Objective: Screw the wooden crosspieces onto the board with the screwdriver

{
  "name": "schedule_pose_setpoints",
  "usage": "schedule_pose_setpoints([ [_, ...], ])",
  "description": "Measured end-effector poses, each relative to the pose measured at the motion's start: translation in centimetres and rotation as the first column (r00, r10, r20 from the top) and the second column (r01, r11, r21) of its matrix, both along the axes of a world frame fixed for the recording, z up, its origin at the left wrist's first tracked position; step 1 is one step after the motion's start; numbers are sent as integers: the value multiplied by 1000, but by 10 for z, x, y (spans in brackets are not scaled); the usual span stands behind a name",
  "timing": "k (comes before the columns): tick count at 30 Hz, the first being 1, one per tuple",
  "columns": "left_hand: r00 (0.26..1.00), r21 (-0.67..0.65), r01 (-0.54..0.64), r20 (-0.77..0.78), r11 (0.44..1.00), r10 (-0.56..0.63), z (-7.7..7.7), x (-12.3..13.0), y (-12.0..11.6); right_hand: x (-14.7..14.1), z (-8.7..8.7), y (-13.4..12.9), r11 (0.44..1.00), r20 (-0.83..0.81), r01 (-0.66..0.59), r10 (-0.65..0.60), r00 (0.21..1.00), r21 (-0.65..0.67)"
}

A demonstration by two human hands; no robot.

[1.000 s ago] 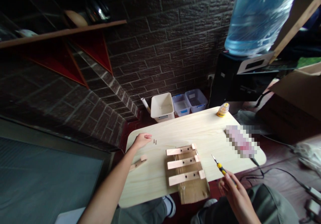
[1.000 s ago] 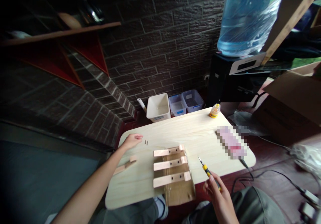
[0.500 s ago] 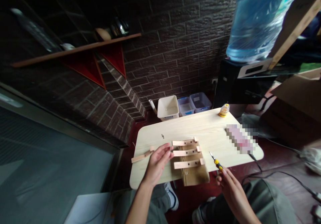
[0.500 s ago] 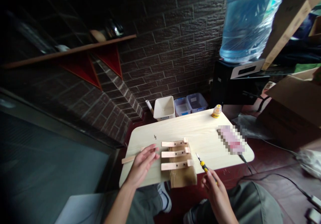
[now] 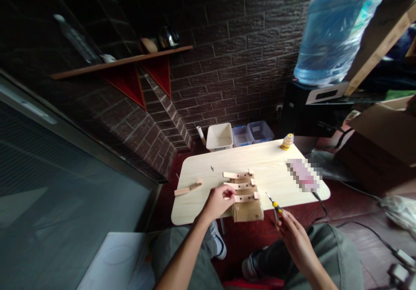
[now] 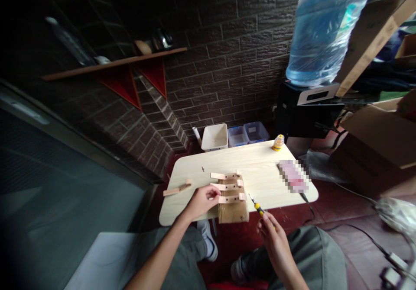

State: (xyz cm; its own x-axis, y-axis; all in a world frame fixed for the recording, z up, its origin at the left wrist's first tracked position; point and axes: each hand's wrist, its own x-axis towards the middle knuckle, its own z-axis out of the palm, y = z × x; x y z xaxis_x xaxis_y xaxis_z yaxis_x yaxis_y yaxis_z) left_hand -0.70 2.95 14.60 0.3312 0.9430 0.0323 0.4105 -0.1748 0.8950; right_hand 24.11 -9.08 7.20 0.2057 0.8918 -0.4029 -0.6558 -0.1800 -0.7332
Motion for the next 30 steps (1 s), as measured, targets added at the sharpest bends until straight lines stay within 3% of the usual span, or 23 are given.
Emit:
schedule_pose_setpoints([
  [6, 982, -135, 183, 74, 974, -174, -9, 14, 22, -2, 2, -3, 999, 11, -46, 46, 999, 22],
  [10, 967, -181, 248, -9, 952, -253, -14, 16, 32, -1, -3, 1, 998, -4, -50, 50, 999, 33],
  [16, 965, -69, 206, -151, 976, -215, -15, 17, 40, 1, -11, 8, 998, 0, -56, 56, 998, 42],
  [23, 942, 69, 178, -301, 982, -149, -8, 14, 37, 5, -15, 11, 992, 135, -122, 118, 984, 22],
  [26, 947, 110, 169, -293, 980, -131, -10, 13, 35, 11, -10, 14, 983, 324, -182, 168, 931, 12],
  [30, 949, 149, 211, -269, 966, -166, -18, 13, 36, 24, 14, 29, 952, 629, -305, 218, 746, 33],
])
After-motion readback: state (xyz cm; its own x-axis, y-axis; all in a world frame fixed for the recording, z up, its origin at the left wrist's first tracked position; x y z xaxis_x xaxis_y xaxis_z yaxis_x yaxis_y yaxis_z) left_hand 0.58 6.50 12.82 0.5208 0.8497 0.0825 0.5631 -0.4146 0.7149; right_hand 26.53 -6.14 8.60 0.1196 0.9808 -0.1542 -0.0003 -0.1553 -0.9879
